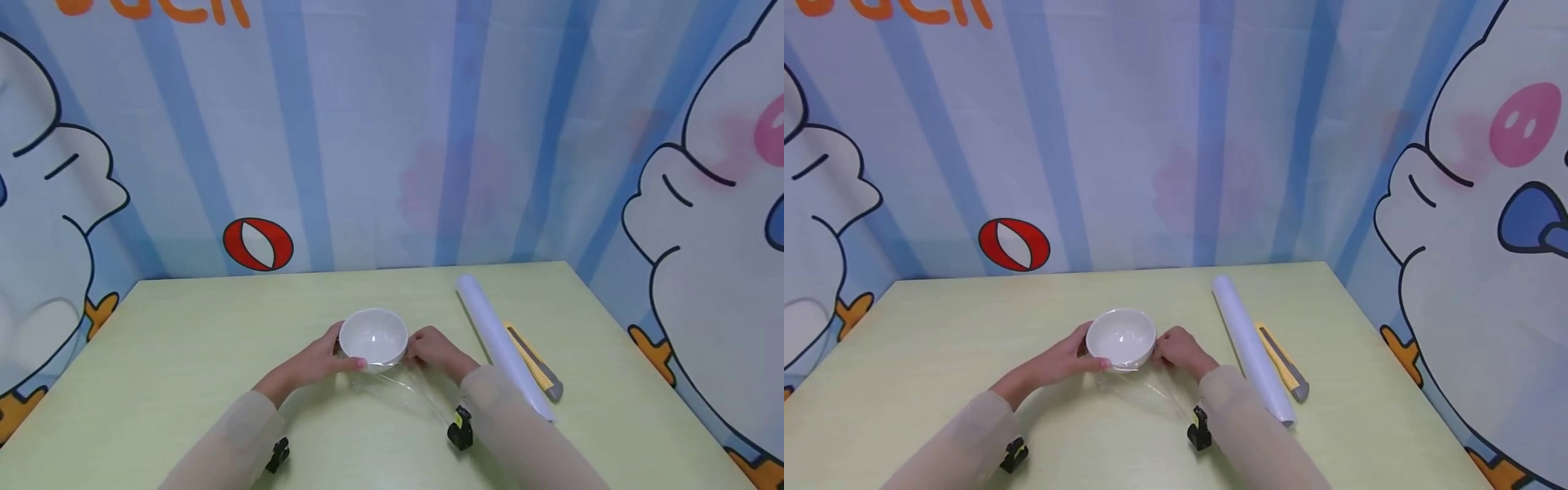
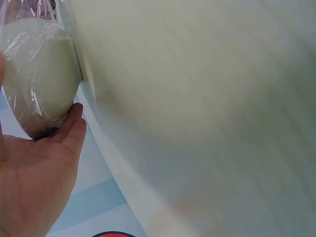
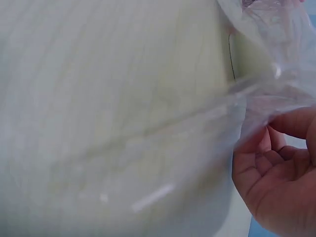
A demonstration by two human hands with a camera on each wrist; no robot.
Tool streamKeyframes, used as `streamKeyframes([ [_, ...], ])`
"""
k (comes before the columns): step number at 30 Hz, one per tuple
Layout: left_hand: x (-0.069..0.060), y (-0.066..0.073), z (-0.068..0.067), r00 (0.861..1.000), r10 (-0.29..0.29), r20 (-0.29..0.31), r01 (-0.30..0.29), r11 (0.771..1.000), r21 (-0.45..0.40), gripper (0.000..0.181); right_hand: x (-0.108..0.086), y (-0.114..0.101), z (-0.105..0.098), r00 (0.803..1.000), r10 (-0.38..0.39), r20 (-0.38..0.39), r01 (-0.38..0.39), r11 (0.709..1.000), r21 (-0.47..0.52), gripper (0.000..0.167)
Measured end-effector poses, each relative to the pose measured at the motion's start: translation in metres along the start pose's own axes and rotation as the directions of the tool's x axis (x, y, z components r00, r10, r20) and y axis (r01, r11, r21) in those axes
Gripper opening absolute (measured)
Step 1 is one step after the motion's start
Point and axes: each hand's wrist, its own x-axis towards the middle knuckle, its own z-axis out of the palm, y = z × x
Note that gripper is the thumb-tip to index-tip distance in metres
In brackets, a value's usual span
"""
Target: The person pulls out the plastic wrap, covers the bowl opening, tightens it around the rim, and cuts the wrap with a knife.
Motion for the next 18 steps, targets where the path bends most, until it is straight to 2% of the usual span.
streamKeyframes([
  [4,0.0,0.001,0.0,1.0,-0.007,0.002,0.007,1.0,-0.001,0.093,-0.005,-0.004,-0.001,0.999,0.04,0.013,-0.04,0.999,0.024,0.012],
  [6,0.0,0.0,0.0,1.0,-0.006,0.004,0.006,1.0,0.001,0.091,-0.007,-0.007,-0.003,0.997,0.071,0.044,-0.071,0.997,0.016,0.01],
  [11,0.0,-0.002,-0.001,1.0,0.004,0.014,-0.004,1.0,-0.004,0.089,-0.017,-0.017,-0.011,0.986,0.134,0.101,-0.123,0.986,-0.109,0.015],
  [15,0.0,-0.002,-0.002,1.0,0.013,0.02,-0.013,1.0,-0.01,0.088,-0.031,-0.023,-0.014,0.994,0.089,0.066,-0.073,0.975,-0.212,0.028],
  [18,0.001,-0.002,-0.002,1.0,0.017,0.022,-0.017,1.0,-0.004,0.088,-0.046,-0.028,-0.012,0.997,0.063,0.049,-0.052,0.979,-0.198,0.037],
])
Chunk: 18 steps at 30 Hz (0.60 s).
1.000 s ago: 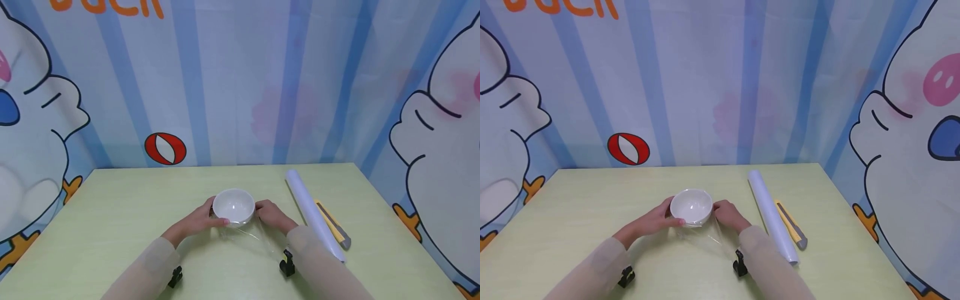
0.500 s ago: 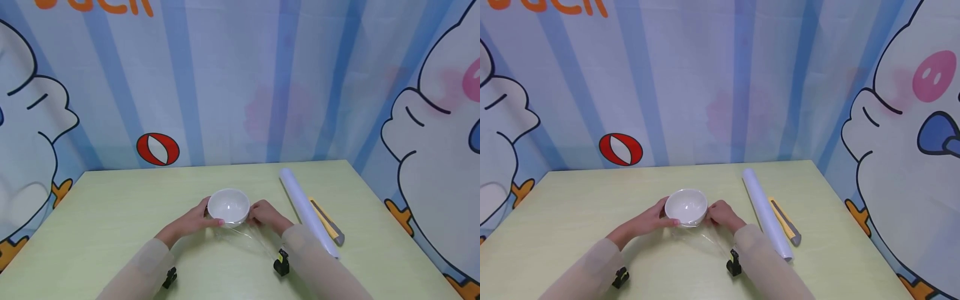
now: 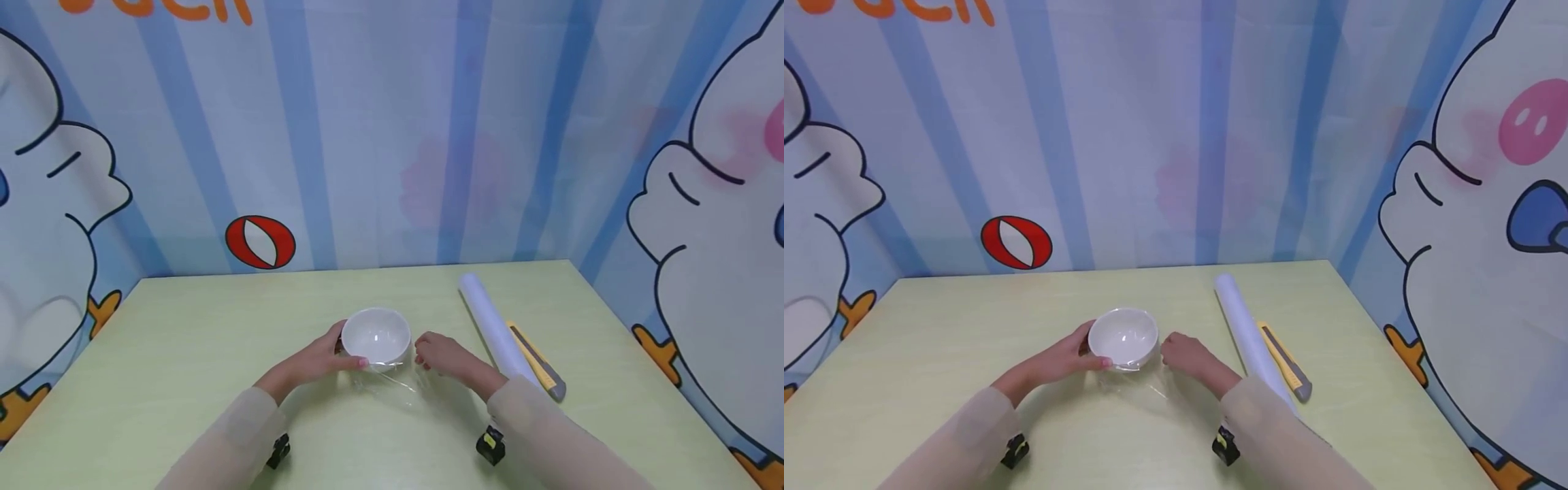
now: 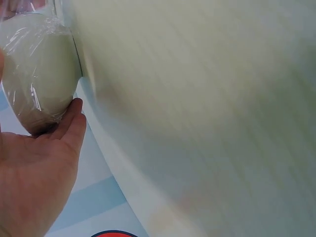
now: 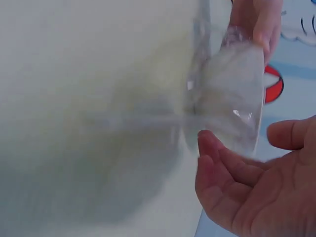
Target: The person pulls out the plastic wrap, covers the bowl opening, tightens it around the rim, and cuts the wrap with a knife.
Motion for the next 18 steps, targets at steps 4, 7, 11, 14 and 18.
streamKeyframes([
  [4,-0.001,-0.001,0.0,1.0,-0.008,-0.003,0.008,1.0,0.006,0.088,-0.02,-0.004,0.013,1.0,-0.006,-0.027,0.004,0.998,-0.055,0.052],
  [7,0.0,0.0,0.0,1.0,-0.014,-0.005,0.014,1.0,0.007,0.089,-0.031,-0.004,0.024,0.997,-0.051,-0.059,0.036,0.974,-0.224,0.066],
  [11,0.001,0.0,0.001,1.0,-0.022,-0.006,0.022,1.0,0.007,0.091,-0.037,0.001,0.032,0.986,-0.15,-0.067,0.114,0.919,-0.378,0.061],
  [14,0.001,0.0,0.001,1.0,-0.028,-0.003,0.028,1.0,0.004,0.092,-0.037,0.005,0.033,0.971,-0.231,-0.065,0.179,0.877,-0.445,0.039],
  [18,0.0,0.0,0.0,1.0,-0.018,-0.002,0.018,1.0,0.017,0.09,-0.037,0.007,0.024,0.946,-0.316,-0.066,0.241,0.828,-0.507,0.017],
])
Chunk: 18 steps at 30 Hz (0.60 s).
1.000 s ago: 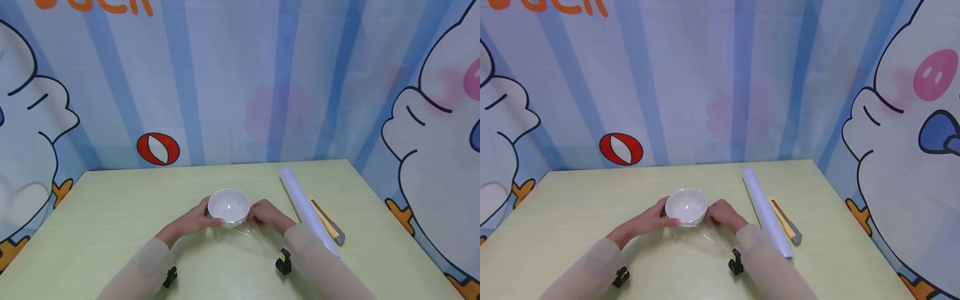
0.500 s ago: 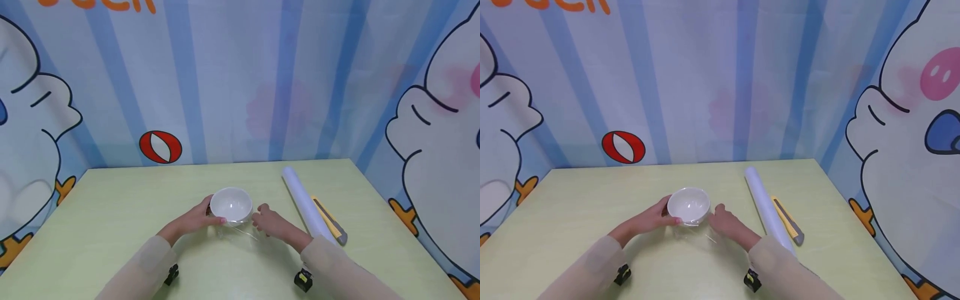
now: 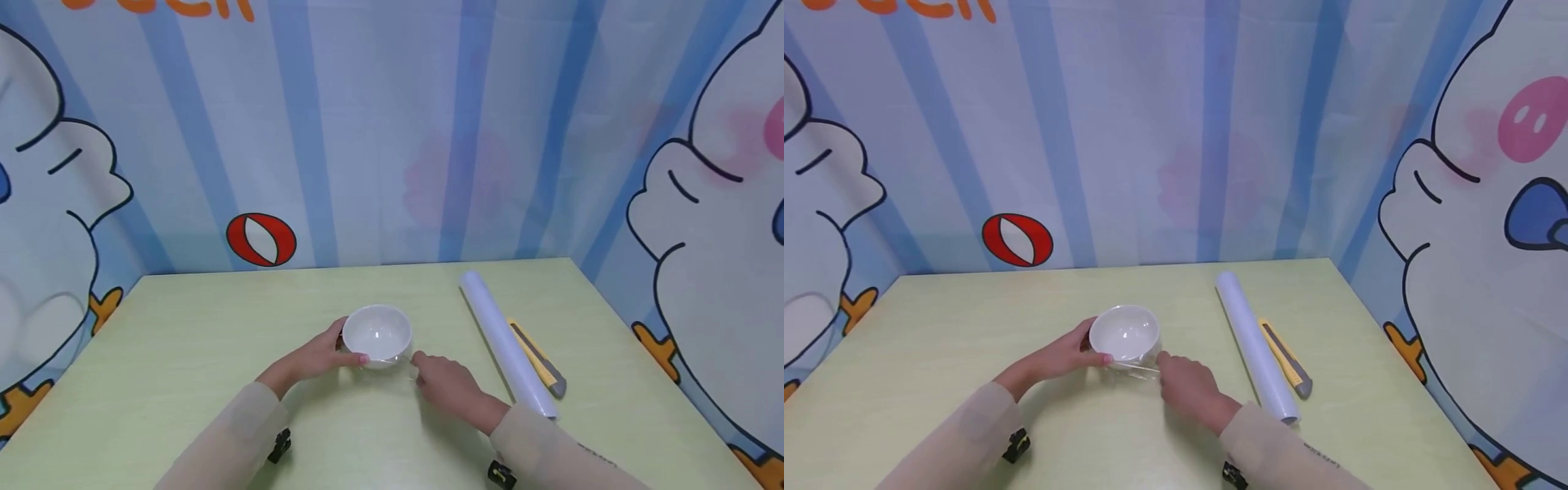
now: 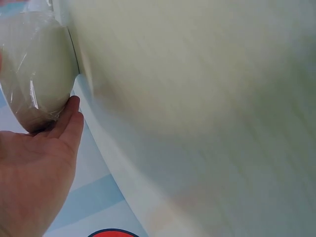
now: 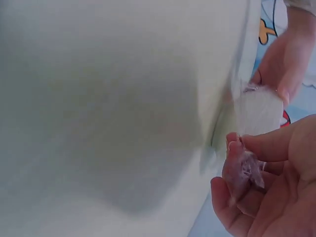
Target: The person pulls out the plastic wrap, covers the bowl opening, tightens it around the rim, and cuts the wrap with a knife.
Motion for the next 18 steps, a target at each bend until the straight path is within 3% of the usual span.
streamKeyframes([
  [3,0.001,0.0,0.0,1.0,0.015,0.001,-0.015,1.0,0.007,0.089,0.004,0.006,-0.009,1.0,-0.017,-0.006,0.017,1.0,-0.014,0.013],
  [10,0.002,0.0,-0.002,1.0,0.028,0.006,-0.028,1.0,0.013,0.088,0.023,0.017,-0.022,0.994,0.036,0.103,-0.034,0.999,-0.023,0.012],
  [18,0.0,0.001,-0.003,1.0,0.02,0.015,-0.02,1.0,0.017,0.088,0.039,0.027,-0.023,0.996,0.041,0.084,-0.03,0.991,-0.127,0.012],
])
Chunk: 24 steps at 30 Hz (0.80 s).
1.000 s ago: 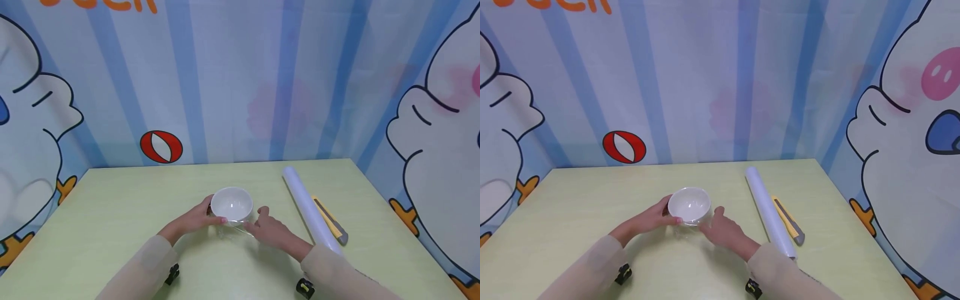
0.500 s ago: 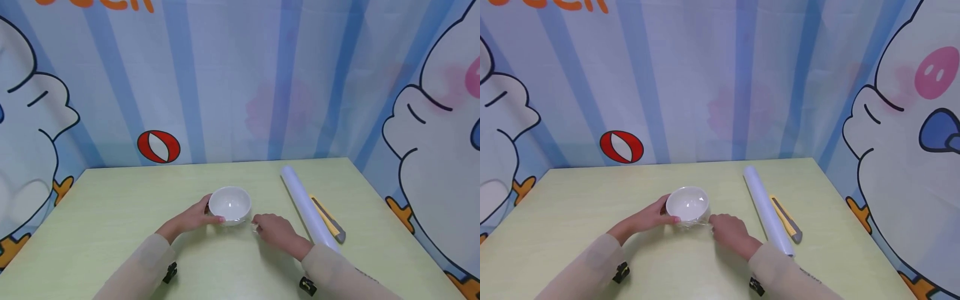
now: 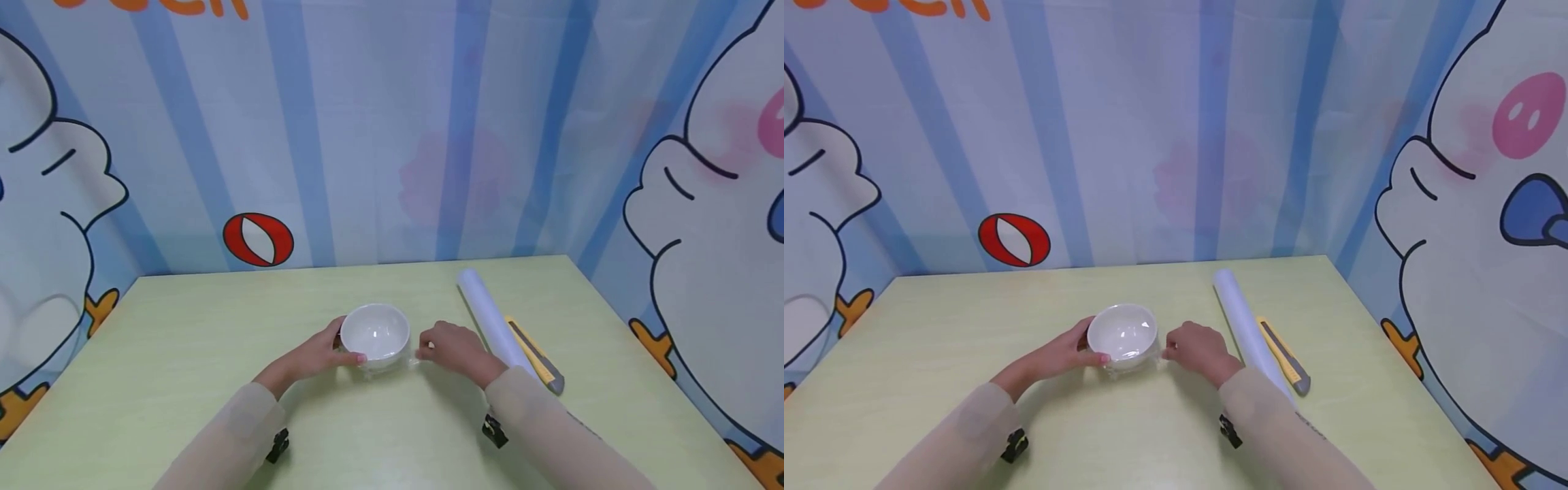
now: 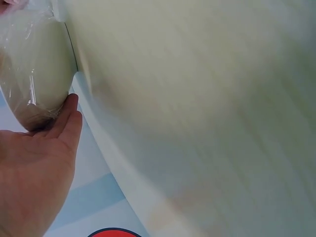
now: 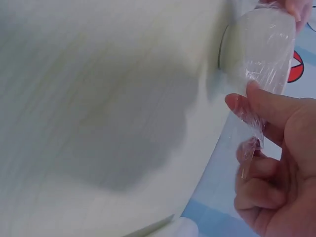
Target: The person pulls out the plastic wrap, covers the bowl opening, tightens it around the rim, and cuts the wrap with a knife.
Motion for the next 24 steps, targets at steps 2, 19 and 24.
streamKeyframes([
  [2,0.0,0.0,-0.001,1.0,0.002,-0.002,-0.002,1.0,0.0,0.088,0.002,0.001,-0.001,1.0,-0.016,-0.001,0.016,1.0,-0.002,0.014],
  [19,-0.001,0.001,-0.001,1.0,0.018,0.01,-0.018,0.999,0.029,0.088,0.002,0.028,-0.017,0.944,-0.214,0.253,0.079,0.888,0.454,0.019],
  [24,0.0,-0.001,-0.001,1.0,0.017,0.011,-0.017,0.999,0.029,0.088,-0.001,0.034,-0.019,0.949,-0.184,0.257,0.041,0.878,0.476,0.015],
])
